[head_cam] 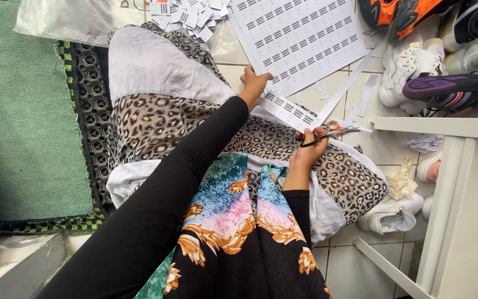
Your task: The person sits on the floor and uses scissors to cut small rectangular labels from a larger sheet of paper. They hold the sheet with one hand and cut along the perforated lines with the other, separating the labels one by one.
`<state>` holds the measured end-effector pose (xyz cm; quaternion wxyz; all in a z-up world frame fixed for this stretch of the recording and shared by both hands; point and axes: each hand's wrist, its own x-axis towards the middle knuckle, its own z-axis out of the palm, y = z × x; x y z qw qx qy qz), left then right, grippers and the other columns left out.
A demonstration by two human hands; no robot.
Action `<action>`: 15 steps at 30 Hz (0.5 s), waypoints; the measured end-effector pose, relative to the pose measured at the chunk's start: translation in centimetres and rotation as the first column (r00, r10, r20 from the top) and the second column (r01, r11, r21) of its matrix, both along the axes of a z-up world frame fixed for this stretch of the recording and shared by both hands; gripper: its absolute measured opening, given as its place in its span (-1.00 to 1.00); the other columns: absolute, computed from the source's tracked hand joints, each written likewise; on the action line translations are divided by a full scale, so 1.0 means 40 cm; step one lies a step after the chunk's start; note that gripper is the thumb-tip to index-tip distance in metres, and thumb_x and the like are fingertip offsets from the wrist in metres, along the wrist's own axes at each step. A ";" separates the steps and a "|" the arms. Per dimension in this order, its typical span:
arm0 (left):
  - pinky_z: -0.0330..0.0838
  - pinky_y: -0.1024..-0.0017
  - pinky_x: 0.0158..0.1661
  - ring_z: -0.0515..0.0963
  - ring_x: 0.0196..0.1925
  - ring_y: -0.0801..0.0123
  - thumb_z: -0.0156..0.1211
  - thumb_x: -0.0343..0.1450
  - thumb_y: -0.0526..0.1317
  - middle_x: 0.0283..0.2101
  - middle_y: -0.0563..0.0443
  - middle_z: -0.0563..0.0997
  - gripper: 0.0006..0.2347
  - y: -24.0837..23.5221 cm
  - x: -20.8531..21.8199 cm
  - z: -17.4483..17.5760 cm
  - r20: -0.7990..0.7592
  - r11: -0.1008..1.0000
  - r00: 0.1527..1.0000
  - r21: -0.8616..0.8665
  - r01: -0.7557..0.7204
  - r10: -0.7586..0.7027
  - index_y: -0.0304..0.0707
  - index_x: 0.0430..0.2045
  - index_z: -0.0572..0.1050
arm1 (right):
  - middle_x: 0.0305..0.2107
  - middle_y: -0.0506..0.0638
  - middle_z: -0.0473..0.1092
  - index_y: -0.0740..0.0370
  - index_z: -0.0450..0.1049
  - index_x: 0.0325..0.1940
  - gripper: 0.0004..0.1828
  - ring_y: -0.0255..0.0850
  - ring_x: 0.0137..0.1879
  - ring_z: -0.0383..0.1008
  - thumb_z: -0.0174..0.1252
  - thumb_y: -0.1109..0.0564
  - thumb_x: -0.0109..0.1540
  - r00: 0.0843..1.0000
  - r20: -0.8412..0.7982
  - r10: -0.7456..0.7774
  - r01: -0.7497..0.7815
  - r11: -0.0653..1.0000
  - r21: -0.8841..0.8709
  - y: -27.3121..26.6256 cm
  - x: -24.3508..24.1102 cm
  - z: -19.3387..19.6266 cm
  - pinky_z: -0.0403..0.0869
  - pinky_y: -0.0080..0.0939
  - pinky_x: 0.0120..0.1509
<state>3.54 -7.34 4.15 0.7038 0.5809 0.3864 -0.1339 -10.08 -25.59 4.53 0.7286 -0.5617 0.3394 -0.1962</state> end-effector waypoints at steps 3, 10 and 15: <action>0.43 0.10 0.16 0.34 0.27 -0.15 0.41 0.28 -0.24 0.21 -0.22 0.13 -0.42 -0.027 0.050 -0.142 -0.060 0.996 0.996 0.058 -0.060 0.064 -0.18 0.19 0.26 | -0.26 -0.03 0.26 0.14 0.30 -0.05 -0.66 -0.24 -0.35 0.44 0.18 0.38 0.16 1.000 -0.012 0.006 -0.006 1.000 -0.011 0.010 0.007 0.012 0.64 -0.32 -0.31; 0.48 0.31 -0.04 0.59 -0.04 0.22 0.26 0.37 -0.37 -0.13 -0.06 0.57 -0.63 -0.063 0.095 -0.223 0.072 0.986 0.985 0.039 -0.163 0.160 -0.10 -0.02 0.25 | -0.26 -0.03 0.23 0.18 0.29 -0.05 -0.66 -0.22 -0.34 0.45 0.18 0.39 0.17 0.999 -0.039 -0.001 0.002 1.000 0.020 0.025 0.023 0.039 0.65 -0.30 -0.32; 0.53 0.32 -0.08 0.63 -0.17 0.26 0.34 0.31 -0.42 -0.28 0.00 0.65 -0.57 -0.053 0.087 -0.201 0.076 0.974 0.980 0.126 -0.191 0.182 -0.08 -0.03 0.25 | -0.27 -0.07 0.22 0.16 0.30 -0.05 -0.66 -0.26 -0.31 0.44 0.19 0.38 0.17 0.999 -0.034 0.022 -0.021 1.000 0.020 0.006 0.031 0.005 0.63 -0.33 -0.28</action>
